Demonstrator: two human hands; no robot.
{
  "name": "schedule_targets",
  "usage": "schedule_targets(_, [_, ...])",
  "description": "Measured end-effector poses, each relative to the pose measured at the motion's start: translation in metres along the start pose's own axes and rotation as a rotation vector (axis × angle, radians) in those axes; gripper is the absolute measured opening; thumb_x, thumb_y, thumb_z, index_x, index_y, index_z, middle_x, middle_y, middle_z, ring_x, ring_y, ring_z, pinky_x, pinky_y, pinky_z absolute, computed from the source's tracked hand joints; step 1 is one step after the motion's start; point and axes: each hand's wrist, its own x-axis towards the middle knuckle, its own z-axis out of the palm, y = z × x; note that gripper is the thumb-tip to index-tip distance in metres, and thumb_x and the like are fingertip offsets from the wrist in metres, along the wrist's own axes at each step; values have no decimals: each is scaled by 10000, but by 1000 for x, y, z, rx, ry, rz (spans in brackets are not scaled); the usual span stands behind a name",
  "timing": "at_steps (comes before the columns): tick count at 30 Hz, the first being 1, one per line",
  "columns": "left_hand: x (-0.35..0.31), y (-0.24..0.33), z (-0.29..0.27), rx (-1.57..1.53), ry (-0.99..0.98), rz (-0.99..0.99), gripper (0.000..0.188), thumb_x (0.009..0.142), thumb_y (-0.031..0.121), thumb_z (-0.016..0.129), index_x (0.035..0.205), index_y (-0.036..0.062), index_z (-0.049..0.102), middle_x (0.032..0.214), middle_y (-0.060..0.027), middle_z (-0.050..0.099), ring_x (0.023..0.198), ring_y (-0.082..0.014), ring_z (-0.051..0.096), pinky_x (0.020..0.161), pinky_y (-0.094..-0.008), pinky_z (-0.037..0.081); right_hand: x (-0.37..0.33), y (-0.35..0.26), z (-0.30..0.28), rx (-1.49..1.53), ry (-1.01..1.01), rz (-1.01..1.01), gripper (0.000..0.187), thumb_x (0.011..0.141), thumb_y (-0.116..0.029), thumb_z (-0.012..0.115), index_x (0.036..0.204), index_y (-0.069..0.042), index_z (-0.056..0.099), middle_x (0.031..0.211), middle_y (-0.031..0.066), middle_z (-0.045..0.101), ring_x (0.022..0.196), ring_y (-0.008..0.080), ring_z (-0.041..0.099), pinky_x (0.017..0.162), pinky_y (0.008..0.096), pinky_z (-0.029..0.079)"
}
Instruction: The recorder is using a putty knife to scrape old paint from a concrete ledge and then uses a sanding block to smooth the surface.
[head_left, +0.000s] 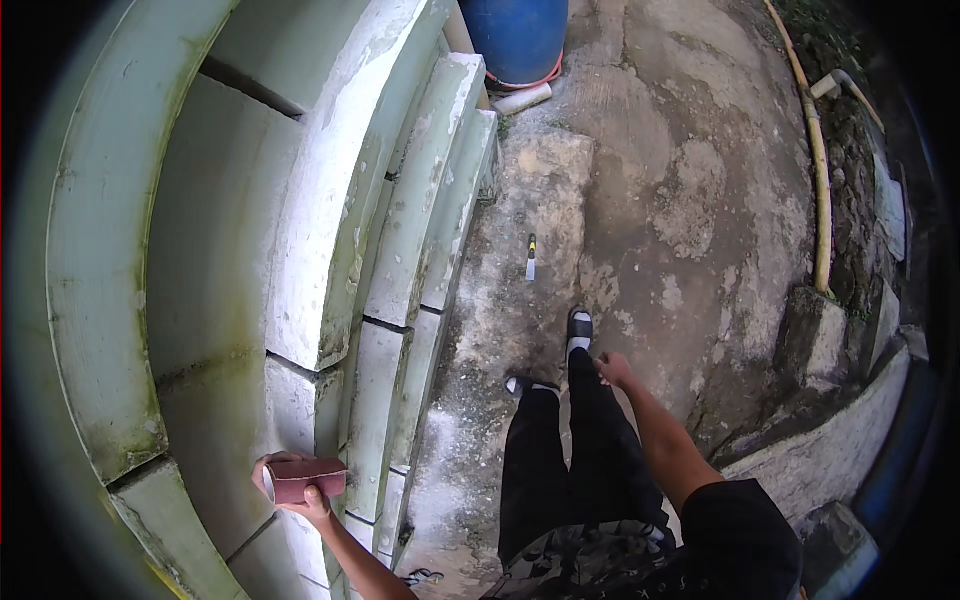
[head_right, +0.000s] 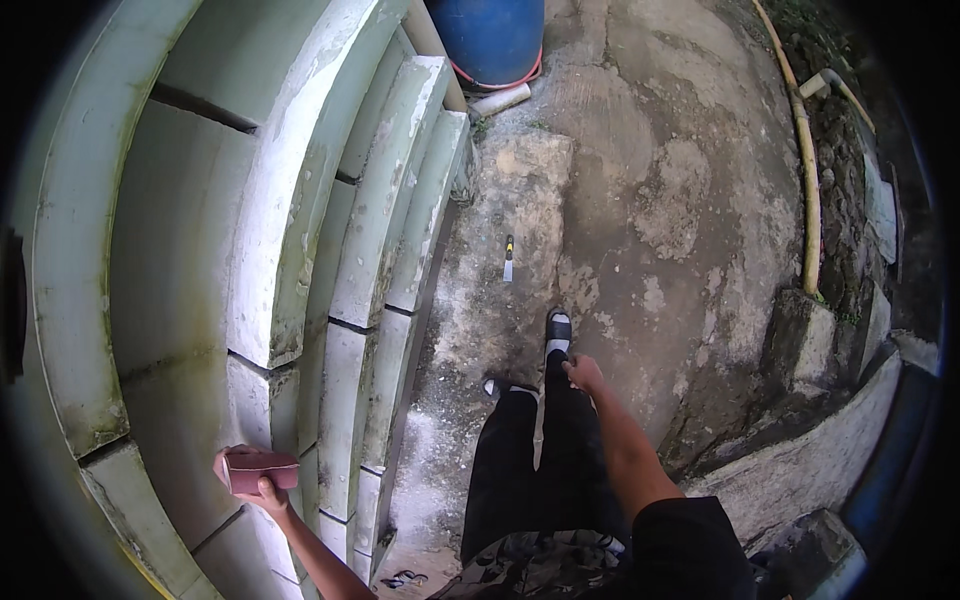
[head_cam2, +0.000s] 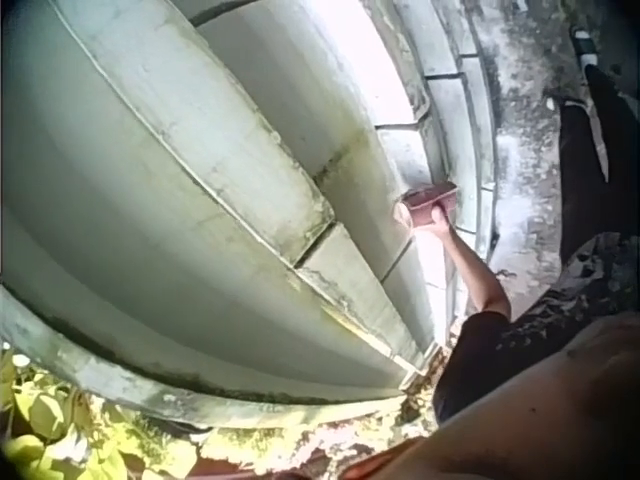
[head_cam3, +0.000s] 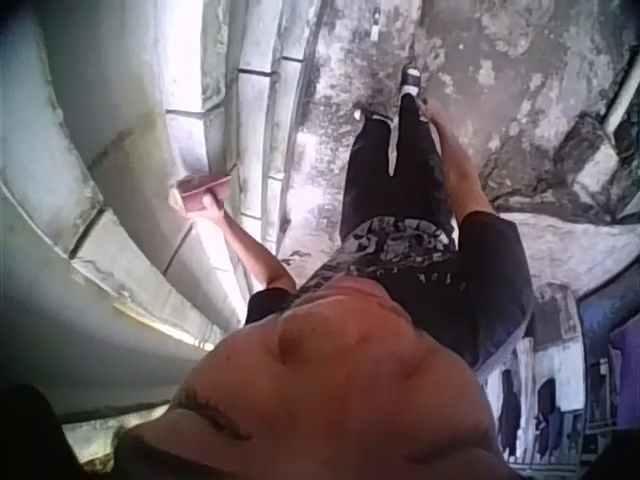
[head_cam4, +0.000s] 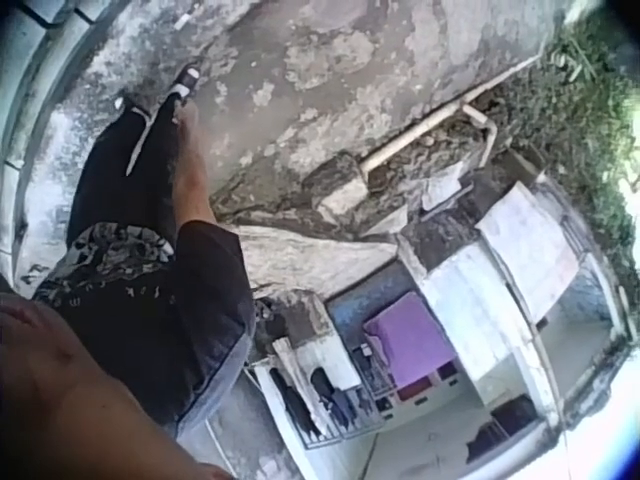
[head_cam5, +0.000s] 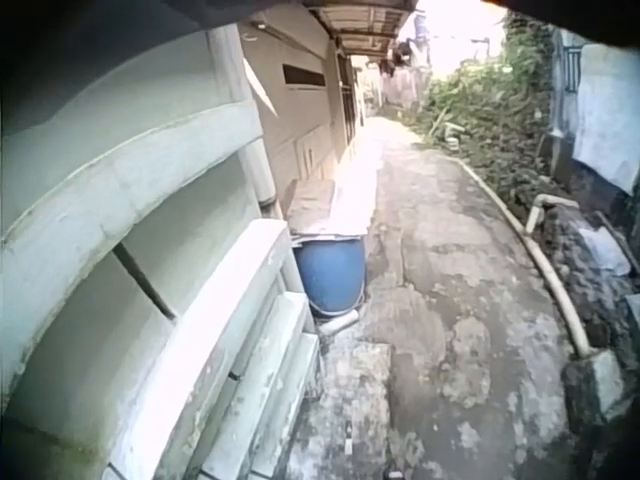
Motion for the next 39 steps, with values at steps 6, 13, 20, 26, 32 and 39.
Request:
schedule_targets(6, [-1, 7, -1, -76, -13, -107, 931, 730, 602, 817, 1317, 6, 407, 1012, -126, 576, 839, -220, 595, 757, -366, 503, -22, -30, -4, 49, -59, -16, 266, 947, -249, 611, 932, 17, 616, 693, 99, 680, 564, 182, 687, 523, 327, 553])
schedule_targets(13, [-8, -8, -8, 3, 16, -37, 814, 778, 518, 798, 1315, 1, 472, 1077, -100, 578, 952, -205, 572, 872, -348, 463, -58, -51, -16, -24, -83, -12, 240, 951, -212, 584, 922, 22, 628, 701, 98, 686, 556, 180, 683, 517, 317, 560])
schedule_targets(20, [-6, 3, -2, -59, 8, -112, 772, 647, 402, 872, 1224, 10, 542, 1072, -96, 579, 971, -224, 587, 887, -370, 474, -60, -58, -27, -14, -55, -48, 246, 951, -192, 571, 965, 41, 646, 704, 103, 686, 555, 180, 681, 512, 323, 564])
schedule_targets(26, [-4, 3, 2, 1, 1, -68, 795, 674, 475, 845, 1233, 0, 540, 1130, -115, 569, 1021, -242, 578, 929, -385, 456, -49, -71, -37, -24, -65, -49, 264, 956, -194, 574, 968, 58, 649, 705, 131, 681, 565, 217, 686, 517, 341, 576])
schedule_targets(32, [-9, -1, -9, 50, 4, -84, 801, 682, 504, 830, 1234, 0, 541, 1128, -116, 567, 1032, -240, 572, 935, -387, 448, -38, -112, -69, -147, -74, -165, 274, 940, -202, 589, 982, 60, 662, 702, 137, 695, 580, 215, 694, 536, 342, 575])
schedule_targets(39, [-5, -2, -5, 59, -9, -80, 808, 692, 510, 820, 1243, -8, 533, 1140, -121, 564, 1037, -244, 571, 944, -393, 444, -24, -125, -107, -240, 23, -247, 273, 927, -195, 597, 960, 64, 677, 680, 135, 695, 563, 217, 692, 539, 345, 571])
